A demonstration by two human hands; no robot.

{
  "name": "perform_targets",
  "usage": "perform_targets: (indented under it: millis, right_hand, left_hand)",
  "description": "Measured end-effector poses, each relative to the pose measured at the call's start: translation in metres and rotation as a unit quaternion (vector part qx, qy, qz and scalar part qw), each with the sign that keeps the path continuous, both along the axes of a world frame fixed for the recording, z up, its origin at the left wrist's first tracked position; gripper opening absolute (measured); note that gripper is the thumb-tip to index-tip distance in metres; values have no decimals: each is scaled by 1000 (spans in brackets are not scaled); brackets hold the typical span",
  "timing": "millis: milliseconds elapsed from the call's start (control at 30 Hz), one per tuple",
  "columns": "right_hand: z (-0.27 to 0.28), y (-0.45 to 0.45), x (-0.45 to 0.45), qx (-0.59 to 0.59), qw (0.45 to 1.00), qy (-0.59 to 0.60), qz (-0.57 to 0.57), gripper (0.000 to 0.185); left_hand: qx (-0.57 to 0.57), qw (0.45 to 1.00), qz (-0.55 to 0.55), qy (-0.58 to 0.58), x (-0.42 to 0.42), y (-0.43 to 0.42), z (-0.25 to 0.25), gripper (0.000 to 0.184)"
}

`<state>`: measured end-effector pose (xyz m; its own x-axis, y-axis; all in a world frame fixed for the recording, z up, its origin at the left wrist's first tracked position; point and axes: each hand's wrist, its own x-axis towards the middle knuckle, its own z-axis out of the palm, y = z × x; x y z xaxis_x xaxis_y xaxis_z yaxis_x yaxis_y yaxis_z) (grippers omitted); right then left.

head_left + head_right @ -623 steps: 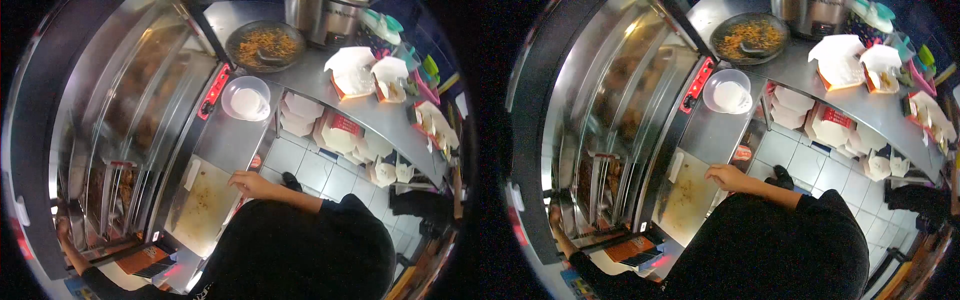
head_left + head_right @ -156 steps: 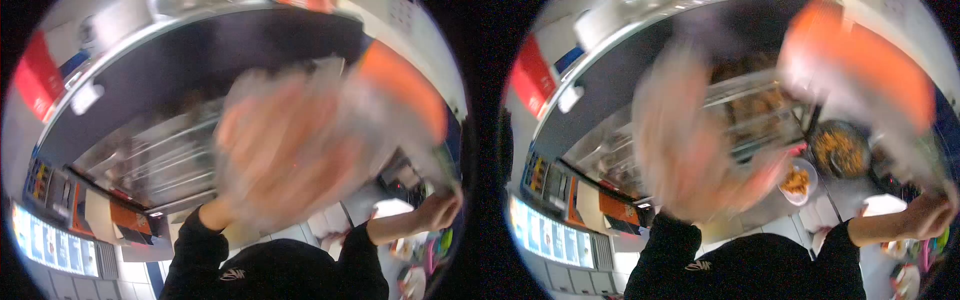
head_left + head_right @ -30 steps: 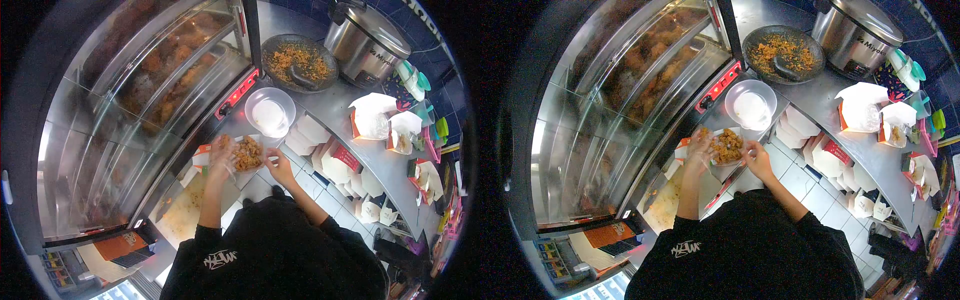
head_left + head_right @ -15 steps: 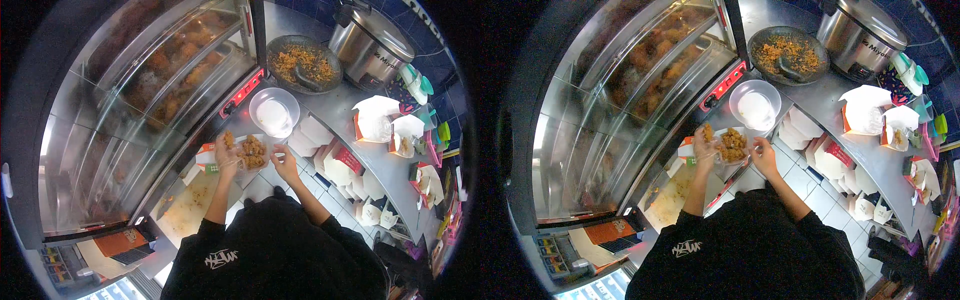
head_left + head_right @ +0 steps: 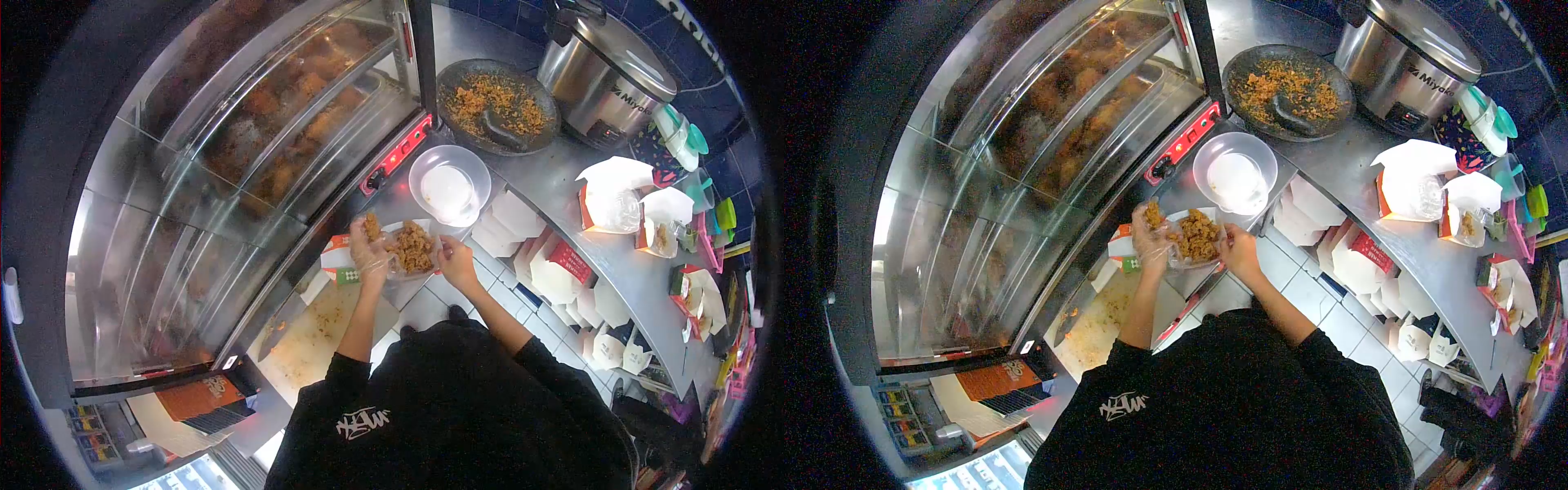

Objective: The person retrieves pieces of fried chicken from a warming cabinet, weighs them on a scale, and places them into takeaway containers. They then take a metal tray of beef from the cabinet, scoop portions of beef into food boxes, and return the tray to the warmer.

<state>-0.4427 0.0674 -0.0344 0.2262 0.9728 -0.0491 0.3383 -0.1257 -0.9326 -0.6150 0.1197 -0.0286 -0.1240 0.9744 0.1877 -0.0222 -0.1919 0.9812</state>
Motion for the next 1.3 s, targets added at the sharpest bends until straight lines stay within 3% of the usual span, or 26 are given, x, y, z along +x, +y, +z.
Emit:
perform_targets:
  millis: [133, 200, 233, 300, 433, 500, 533, 600, 700, 767, 833, 900, 967, 1033, 1133, 1200, 1300]
  right_hand:
    - [-19, 4, 1, 19, 1000, -23, -6, 31]
    - [-19, 4, 1, 17, 999, -32, -6, 31]
    - [-18, 4, 1, 15, 999, -42, -6, 31]
    - [-18, 4, 1, 18, 999, -44, -8, 32]
    - [-15, 3, -1, 32, 998, -52, -19, 32]
    - [-9, 2, -1, 28, 998, -46, -15, 31]
    - [-7, 2, -1, 26, 999, -41, -11, 30]
    - [-13, 4, -1, 28, 999, -36, -6, 29]
    - [-16, 3, 0, 37, 999, -34, 0, 26]
    - [-11, 3, -1, 44, 998, -35, 3, 25]
    - [0, 0, -1, -20, 999, 32, -4, 25]
    - [-9, 1, 1, 1, 1000, 14, 3, 25]
    - [-15, 3, 2, 23, 1000, -3, 9, 25]
    - [-17, 4, 2, -8, 998, 56, 8, 24]
    - [-11, 3, 2, 28, 999, -1, 18, 23]
    - [-26, 6, 2, 22, 1000, 9, 16, 23]
    - [-27, 7, 3, 14, 1000, 12, 15, 22]
  left_hand:
    - [-12, 996, 5, -85, 2, 3, -3, 51]
    - [-109, 959, 6, -261, 1, 5, -7, 49]
    - [-108, 959, 6, -261, 1, 6, -9, 49]
    - [-84, 948, 8, -306, 0, 8, -15, 21]
    - [-39, 957, -17, -286, -4, 2, -5, 21]
    - [-17, 986, 1, -164, 0, -5, 20, 30]
    - [-17, 986, 3, -163, -2, -8, 35, 30]
    - [-139, 935, -75, -318, -10, -12, 59, 46]
    - [-185, 895, -116, -388, -23, -9, 56, 44]
    - [-185, 898, -117, -382, -23, -12, 58, 43]
    - [-187, 900, -117, -377, -23, -18, 64, 42]
    - [-244, 873, -132, -401, -22, -28, 85, 40]
    - [-267, 880, -112, -377, -22, -26, 85, 39]
    - [-290, 885, -94, -351, -23, -23, 82, 37]
    - [-280, 869, -152, -379, -27, -19, 74, 34]
    - [-261, 903, -170, -298, -26, -19, 79, 33]
    - [-278, 904, -148, -289, -23, -14, 77, 31]
